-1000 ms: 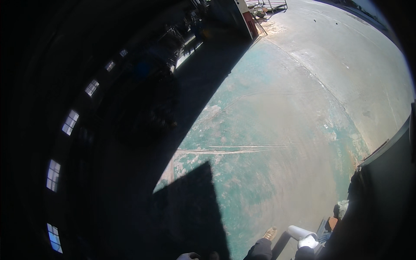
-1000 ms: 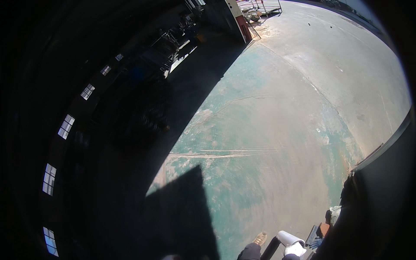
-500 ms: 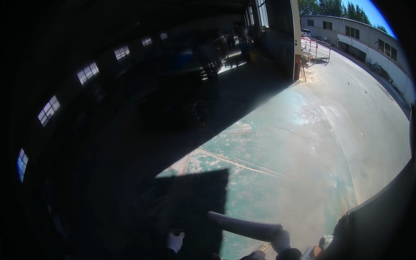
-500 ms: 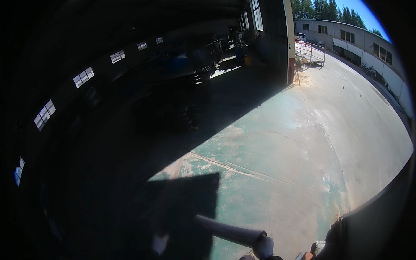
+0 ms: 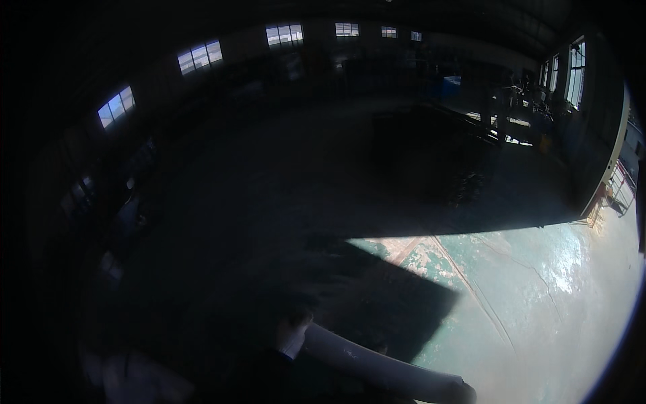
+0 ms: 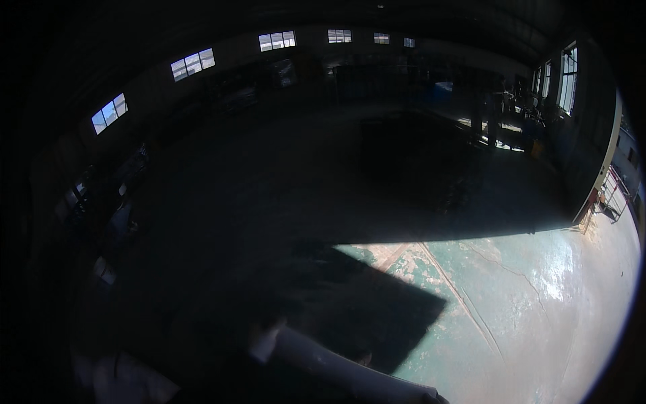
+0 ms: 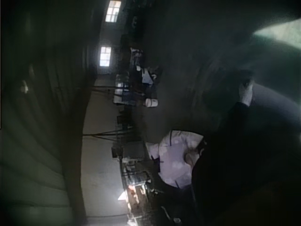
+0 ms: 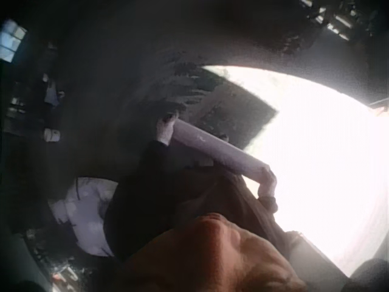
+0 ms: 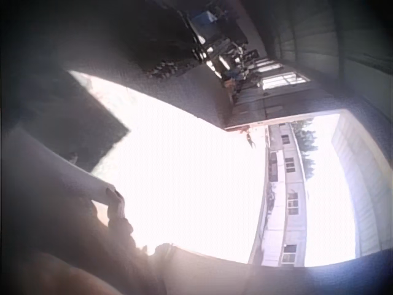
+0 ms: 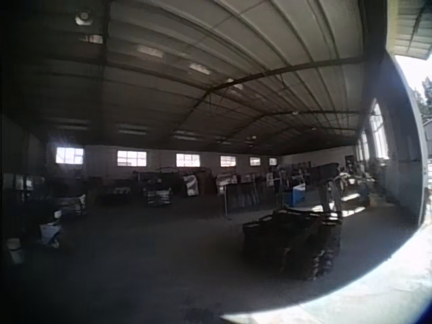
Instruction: The person wraps a stack of metal frames with plastic wrap using a handheld roll. They walk through a warehouse, retrieve the roll, and repeatedly encircle the stack to secure it. The frames remain on the floor after wrapping.
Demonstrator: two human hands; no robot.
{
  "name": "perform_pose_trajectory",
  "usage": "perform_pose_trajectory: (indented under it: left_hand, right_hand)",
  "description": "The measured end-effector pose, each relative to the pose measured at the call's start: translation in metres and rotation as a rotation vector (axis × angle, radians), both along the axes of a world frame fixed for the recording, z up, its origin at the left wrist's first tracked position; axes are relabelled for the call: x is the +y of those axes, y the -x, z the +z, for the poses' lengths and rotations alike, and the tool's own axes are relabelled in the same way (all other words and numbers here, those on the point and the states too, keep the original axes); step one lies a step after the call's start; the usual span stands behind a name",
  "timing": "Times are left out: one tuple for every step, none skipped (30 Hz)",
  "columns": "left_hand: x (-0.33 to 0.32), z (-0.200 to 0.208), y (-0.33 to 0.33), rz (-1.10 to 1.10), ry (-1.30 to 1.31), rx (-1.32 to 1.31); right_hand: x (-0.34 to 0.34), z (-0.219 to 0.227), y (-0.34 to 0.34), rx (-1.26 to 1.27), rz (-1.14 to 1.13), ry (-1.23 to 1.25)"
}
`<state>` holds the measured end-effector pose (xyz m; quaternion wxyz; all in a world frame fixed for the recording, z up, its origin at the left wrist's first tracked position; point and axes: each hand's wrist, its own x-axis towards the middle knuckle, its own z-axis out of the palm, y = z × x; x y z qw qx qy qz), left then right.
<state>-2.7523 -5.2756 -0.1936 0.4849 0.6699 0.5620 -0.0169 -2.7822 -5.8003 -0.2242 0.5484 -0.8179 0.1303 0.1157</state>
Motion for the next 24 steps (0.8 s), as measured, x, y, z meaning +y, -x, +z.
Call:
perform_pose_trajectory:
  left_hand:
    - [-0.006, 0.008, -0.042, -0.097, 0.058, -0.096]
    - [0.03, 0.019, -0.007, 0.033, 0.065, -0.133]
    - [0.05, 0.03, -0.009, 0.081, 0.098, 0.013]
    - [0.066, 0.035, -0.027, 0.071, 0.162, 0.142]
    - [0.087, 0.002, -0.032, 0.031, 0.142, 0.014]
    - [0.115, -0.036, -0.03, 0.017, 0.127, -0.064]
    - [0.144, -0.071, -0.019, 0.011, 0.101, -0.132]
    - [0.172, -0.099, -0.009, 0.01, 0.077, -0.171]
    - [0.199, -0.12, 0.001, 0.029, 0.059, -0.177]
    - [0.213, -0.107, -0.015, 0.168, 0.22, -0.218]
    - [0.234, -0.118, 0.019, -0.022, 0.015, -0.134]
    - [0.263, -0.141, 0.026, -0.245, -0.203, -0.076]
    - [0.285, -0.164, 0.038, -0.441, -0.439, 0.038]
    - [0.299, -0.184, 0.049, -0.627, -0.665, 0.174]
    - [0.311, -0.203, 0.055, -0.373, -0.522, 0.036]
    - [0.331, -0.215, 0.05, -0.151, -0.381, -0.105]
    - [0.349, -0.228, 0.041, 0.068, -0.238, -0.242]
    - [0.361, -0.235, 0.029, 0.001, -0.265, -0.116]
    - [0.371, -0.235, 0.02, -0.073, -0.28, 0.016]
    - [0.385, -0.229, 0.013, -0.146, -0.283, 0.174]
    - [0.405, -0.245, 0.006, -0.212, -0.431, 0.171]
    - [0.429, -0.262, -0.013, -0.28, -0.596, 0.145]
    - [0.453, -0.27, -0.019, -0.089, -0.473, 0.069]
    - [0.482, -0.275, -0.026, 0.108, -0.385, -0.019]
  right_hand:
    - [-0.012, -0.027, 0.003, -0.09, -0.04, 0.072]
    - [0.015, -0.07, -0.037, -0.123, 0.158, 0.086]
    - [0.032, -0.105, -0.059, -0.362, 0.271, -0.019]
    - [0.052, -0.114, -0.097, -0.215, 0.232, -0.06]
    - [0.07, -0.122, -0.139, -0.068, 0.191, -0.099]
    - [0.095, -0.129, -0.187, 0.085, 0.17, -0.14]
    - [0.127, -0.137, -0.23, 0.249, 0.159, -0.179]
    - [0.162, -0.148, -0.267, 0.36, 0.091, -0.273]
    - [0.2, -0.156, -0.306, 0.35, 0.137, -0.321]
    - [0.231, -0.159, -0.344, 0.318, 0.155, -0.353]
    - [0.276, -0.182, -0.375, 0.143, 0.37, -0.281]
    - [0.304, -0.194, -0.403, -0.082, 0.527, -0.19]
    - [0.333, -0.202, -0.434, -0.3, 0.707, -0.098]
    - [0.37, -0.201, -0.468, -0.36, 0.832, 0.019]
    - [0.412, -0.201, -0.503, -0.431, 0.95, 0.135]
    - [0.448, -0.204, -0.531, -0.5, 1.035, 0.254]
    - [0.483, -0.207, -0.558, -0.566, 1.115, 0.374]
    - [0.526, -0.208, -0.587, -0.666, 1.197, 0.496]
    - [0.568, -0.206, -0.612, -0.755, 1.271, 0.625]
    - [0.609, -0.214, -0.631, -0.714, 1.293, 0.652]
    - [0.649, -0.221, -0.649, -0.669, 1.309, 0.681]
    - [0.686, -0.216, -0.669, -0.538, 1.239, 0.632]
    - [0.724, -0.222, -0.677, -0.366, 1.207, 0.567]
    - [0.759, -0.224, -0.683, -0.193, 1.16, 0.501]
